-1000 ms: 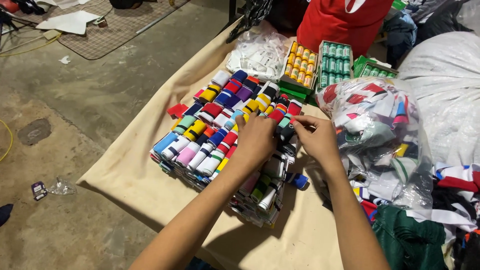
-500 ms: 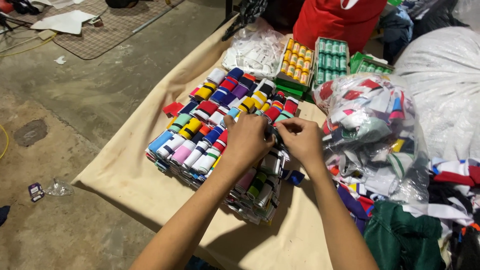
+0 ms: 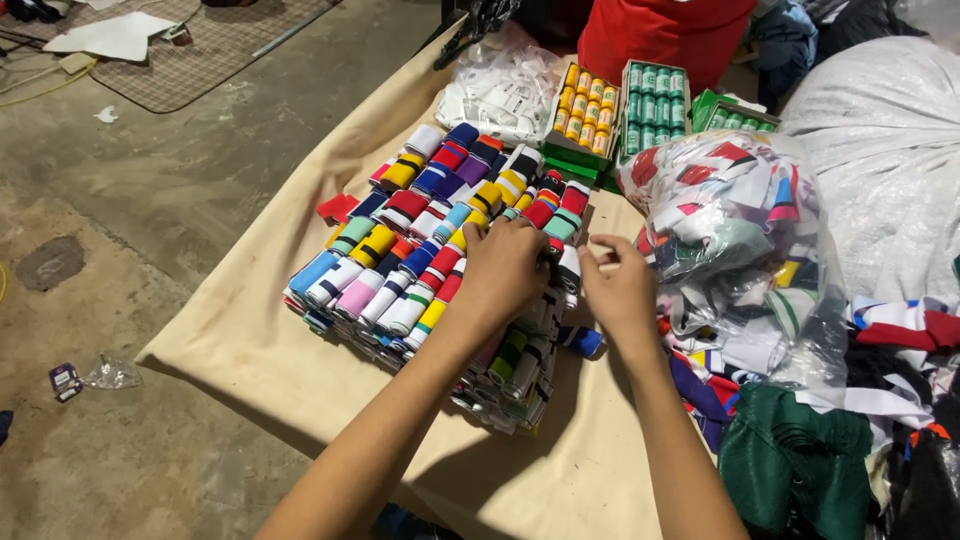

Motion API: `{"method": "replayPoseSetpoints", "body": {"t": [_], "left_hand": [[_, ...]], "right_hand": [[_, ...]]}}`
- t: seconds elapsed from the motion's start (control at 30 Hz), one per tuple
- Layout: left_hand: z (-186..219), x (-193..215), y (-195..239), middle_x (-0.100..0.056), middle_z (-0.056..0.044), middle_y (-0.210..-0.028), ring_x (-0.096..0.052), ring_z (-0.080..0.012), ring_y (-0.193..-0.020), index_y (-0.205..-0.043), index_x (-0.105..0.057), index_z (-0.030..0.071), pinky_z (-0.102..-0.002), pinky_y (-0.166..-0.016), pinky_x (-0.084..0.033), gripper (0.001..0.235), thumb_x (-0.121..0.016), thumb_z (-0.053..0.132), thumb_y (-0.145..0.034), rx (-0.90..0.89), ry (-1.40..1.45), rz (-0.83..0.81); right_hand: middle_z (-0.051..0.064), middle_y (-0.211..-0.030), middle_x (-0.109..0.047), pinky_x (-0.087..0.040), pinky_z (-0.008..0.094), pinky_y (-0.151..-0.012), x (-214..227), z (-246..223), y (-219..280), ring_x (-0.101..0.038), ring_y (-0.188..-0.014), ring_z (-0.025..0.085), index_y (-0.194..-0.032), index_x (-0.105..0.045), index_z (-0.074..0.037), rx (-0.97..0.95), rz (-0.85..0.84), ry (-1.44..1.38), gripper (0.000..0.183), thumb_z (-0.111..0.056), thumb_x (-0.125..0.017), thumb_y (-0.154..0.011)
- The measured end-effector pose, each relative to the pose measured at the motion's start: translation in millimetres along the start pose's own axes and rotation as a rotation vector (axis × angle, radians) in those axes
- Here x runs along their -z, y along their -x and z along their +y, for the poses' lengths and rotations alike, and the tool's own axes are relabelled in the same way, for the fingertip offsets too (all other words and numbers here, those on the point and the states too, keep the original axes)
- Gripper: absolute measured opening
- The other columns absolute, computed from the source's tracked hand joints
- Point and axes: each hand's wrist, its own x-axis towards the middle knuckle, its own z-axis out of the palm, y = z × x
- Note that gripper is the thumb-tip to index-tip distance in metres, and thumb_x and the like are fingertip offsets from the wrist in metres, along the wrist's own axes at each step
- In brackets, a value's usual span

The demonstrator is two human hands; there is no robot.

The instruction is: The person folds a small piece of patterned fabric on a table covered with a beige cloth. They smooth the fabric and fold it into a compact shape, then place it aside.

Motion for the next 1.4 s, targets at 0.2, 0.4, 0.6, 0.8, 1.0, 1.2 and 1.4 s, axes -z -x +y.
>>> {"method": "replayPoseSetpoints", "body": {"t": [0.2, 0.4, 0.6, 0.8, 1.0, 1.2, 1.4], "left_hand": [[10.4, 6.5, 0.3, -0.069, -0.014, -0.093, -0.063, -0.0335, -0.096, -0.094, -0.079, 0.010, -0.057, -0.089, -0.038, 0.017, -0.073, 0.018, -0.080, -0.011, 0.019, 0.034], [9.6, -1.9, 2.1, -0.070, -0.014, -0.099, -0.062, -0.0331, -0.100, -0.094, -0.078, 0.011, -0.055, -0.086, -0.038, 0.018, -0.072, 0.026, -0.085, -0.019, -0.066, 0.091], [34.7, 9.4, 21.9, -0.060, -0.024, -0.135, -0.052, -0.0391, -0.134, -0.130, -0.061, 0.000, -0.057, -0.104, -0.040, 0.040, -0.041, 0.023, -0.103, -0.164, 0.013, 0.115], [26.7, -10.3, 25.6, -0.043, -0.029, -0.154, -0.036, -0.0378, -0.149, -0.144, -0.046, -0.006, -0.057, -0.120, -0.021, 0.076, -0.020, 0.052, -0.104, -0.125, -0.025, -0.118], [23.9, -18.2, 28.4, -0.045, -0.027, -0.153, -0.037, -0.0357, -0.148, -0.143, -0.049, -0.006, -0.057, -0.120, -0.020, 0.079, -0.023, 0.057, -0.103, -0.180, -0.120, -0.028], [7.1, -55.7, 24.5, -0.051, -0.016, -0.151, -0.042, -0.0269, -0.146, -0.141, -0.056, 0.006, -0.058, -0.119, -0.022, 0.073, -0.022, 0.056, -0.101, -0.256, -0.243, 0.049], [19.9, -41.0, 33.0, -0.054, -0.019, -0.148, -0.045, -0.0292, -0.145, -0.142, -0.056, 0.006, -0.062, -0.119, -0.018, 0.063, -0.021, 0.043, -0.104, -0.251, -0.189, 0.085]], "right_hand": [[0.016, -0.096, -0.076, -0.059, 0.036, -0.070, -17.5, 27.6, -1.8, -0.073, -0.079, 0.023, -0.122, -0.076, -0.012, -0.109, -0.090, -0.069, 0.033, -0.032, -0.067, -0.097], [0.023, -0.122, -0.070, -0.053, 0.045, -0.099, -31.6, 28.9, 7.4, -0.066, -0.117, 0.037, -0.134, -0.068, -0.010, 0.028, -0.050, -0.050, 0.036, -0.028, -0.060, -0.104], [0.024, -0.166, -0.025, -0.015, 0.051, -0.127, -26.0, 0.1, 47.0, -0.019, -0.155, 0.037, -0.156, -0.032, 0.002, -0.105, -0.096, -0.555, 0.053, -0.028, -0.032, -0.113], [0.024, -0.167, -0.013, -0.013, 0.053, -0.127, -28.9, 2.4, 49.9, -0.012, -0.155, 0.041, -0.159, -0.022, -0.005, -0.116, -0.143, -0.704, 0.062, -0.041, -0.022, -0.109], [0.023, -0.169, 0.001, -0.010, 0.055, -0.126, -34.9, 4.3, 52.0, -0.004, -0.155, 0.046, -0.163, -0.009, -0.012, -0.128, -0.209, -0.881, 0.074, -0.057, -0.010, -0.105], [0.012, -0.173, 0.007, -0.010, 0.053, -0.127, -50.9, 41.9, 37.8, -0.004, -0.157, 0.040, -0.166, -0.002, -0.025, -0.148, -0.175, -0.963, 0.081, -0.073, -0.009, -0.100], [0.008, -0.173, -0.002, -0.006, 0.043, -0.129, -22.0, -26.2, 73.9, -0.006, -0.158, 0.031, -0.165, -0.010, -0.026, -0.161, -0.296, -0.694, 0.080, -0.069, 0.000, -0.099]]}}
